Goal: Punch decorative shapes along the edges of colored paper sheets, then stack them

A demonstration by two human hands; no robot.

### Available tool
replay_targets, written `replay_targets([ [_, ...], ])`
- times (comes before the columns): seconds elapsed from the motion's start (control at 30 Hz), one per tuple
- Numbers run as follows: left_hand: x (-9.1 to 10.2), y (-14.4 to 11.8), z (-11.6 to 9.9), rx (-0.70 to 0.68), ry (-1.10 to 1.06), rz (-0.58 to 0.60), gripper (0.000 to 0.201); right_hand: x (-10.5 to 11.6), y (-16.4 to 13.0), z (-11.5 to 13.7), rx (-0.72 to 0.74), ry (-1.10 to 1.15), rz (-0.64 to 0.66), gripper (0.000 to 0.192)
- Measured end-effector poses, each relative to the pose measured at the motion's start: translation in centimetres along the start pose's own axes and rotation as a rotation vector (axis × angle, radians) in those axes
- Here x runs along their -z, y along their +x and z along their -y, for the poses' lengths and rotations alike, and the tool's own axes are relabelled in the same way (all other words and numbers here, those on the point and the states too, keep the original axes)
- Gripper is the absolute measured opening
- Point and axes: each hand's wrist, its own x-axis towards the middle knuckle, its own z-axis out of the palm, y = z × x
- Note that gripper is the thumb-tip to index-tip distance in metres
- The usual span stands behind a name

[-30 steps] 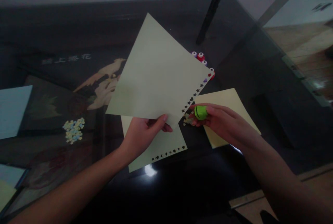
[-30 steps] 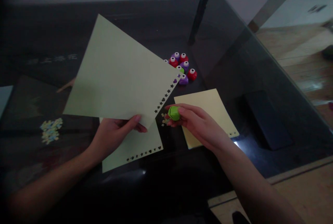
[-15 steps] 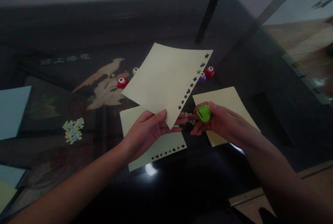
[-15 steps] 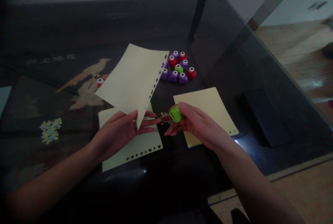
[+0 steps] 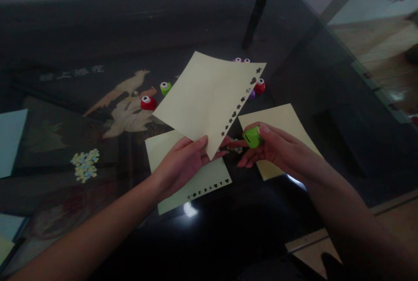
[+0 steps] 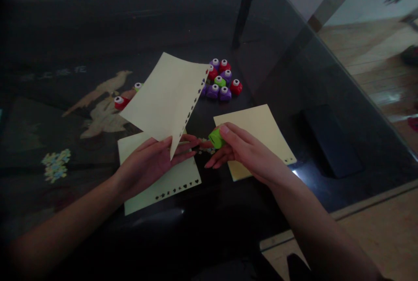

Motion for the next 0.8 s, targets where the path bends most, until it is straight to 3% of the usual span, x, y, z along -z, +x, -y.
replay_targets([
  [0.3,0.2,0.0,0.1,-0.025,-0.008,-0.01,0.015,0.1,-0.2,0.1,0.046,-0.063,0.0,0.036],
  [0.5,0.6,-0.4,-0.5,-0.039,-0.017,-0.059,0.012,0.6,0.0,0.0,0.168,-0.118,-0.098,0.032],
  [0.8,1.6,0.0,-1.1,-0.114,-0.041,-0.078,0.016,0.6,0.7,-0.6,0.205,-0.006,-0.143,0.03],
])
